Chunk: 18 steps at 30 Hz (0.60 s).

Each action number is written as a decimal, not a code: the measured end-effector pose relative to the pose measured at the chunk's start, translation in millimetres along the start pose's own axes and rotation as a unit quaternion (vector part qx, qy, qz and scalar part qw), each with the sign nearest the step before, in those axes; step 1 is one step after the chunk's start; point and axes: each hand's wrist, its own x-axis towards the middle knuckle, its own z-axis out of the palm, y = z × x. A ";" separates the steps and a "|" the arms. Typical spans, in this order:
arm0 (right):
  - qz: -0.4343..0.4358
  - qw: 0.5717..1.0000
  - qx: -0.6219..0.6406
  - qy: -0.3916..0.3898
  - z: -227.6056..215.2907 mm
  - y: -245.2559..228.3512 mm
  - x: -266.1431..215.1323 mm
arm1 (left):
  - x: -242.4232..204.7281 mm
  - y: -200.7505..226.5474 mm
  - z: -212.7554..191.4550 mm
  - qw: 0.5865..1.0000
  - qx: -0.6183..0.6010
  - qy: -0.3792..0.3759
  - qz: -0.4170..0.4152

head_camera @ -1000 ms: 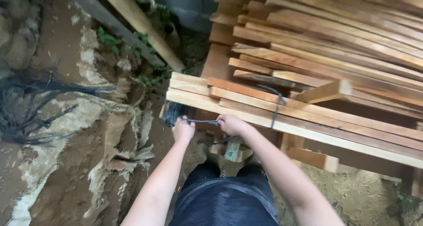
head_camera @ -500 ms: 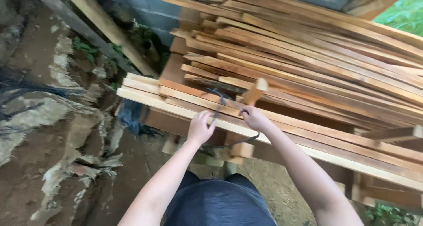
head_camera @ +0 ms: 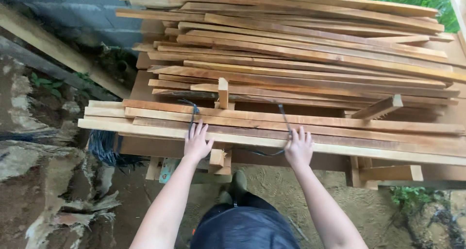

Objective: Bundling thin wood strips together using plastic straps and tying them by hand.

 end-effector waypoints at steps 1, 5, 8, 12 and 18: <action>0.039 0.998 0.029 -0.041 -6.2 0.0 -6.4 | -0.7 1.9 -3.8 1.000 -0.003 -0.011 -0.003; 0.085 0.984 0.082 -0.130 -36.6 -2.9 -9.5 | 6.9 -1.0 -1.3 1.000 0.002 -0.024 -0.010; 0.062 0.986 0.064 -0.138 -22.5 8.2 -7.2 | 13.6 6.5 -8.6 0.997 0.012 -0.064 -0.030; 0.035 0.984 0.110 -0.137 -17.7 25.2 -10.5 | 67.2 -27.0 28.1 0.994 0.022 -0.096 -0.044; 0.048 0.902 0.400 -0.156 20.8 88.1 -16.5 | 79.0 91.5 -13.4 0.989 -0.077 -0.112 -0.053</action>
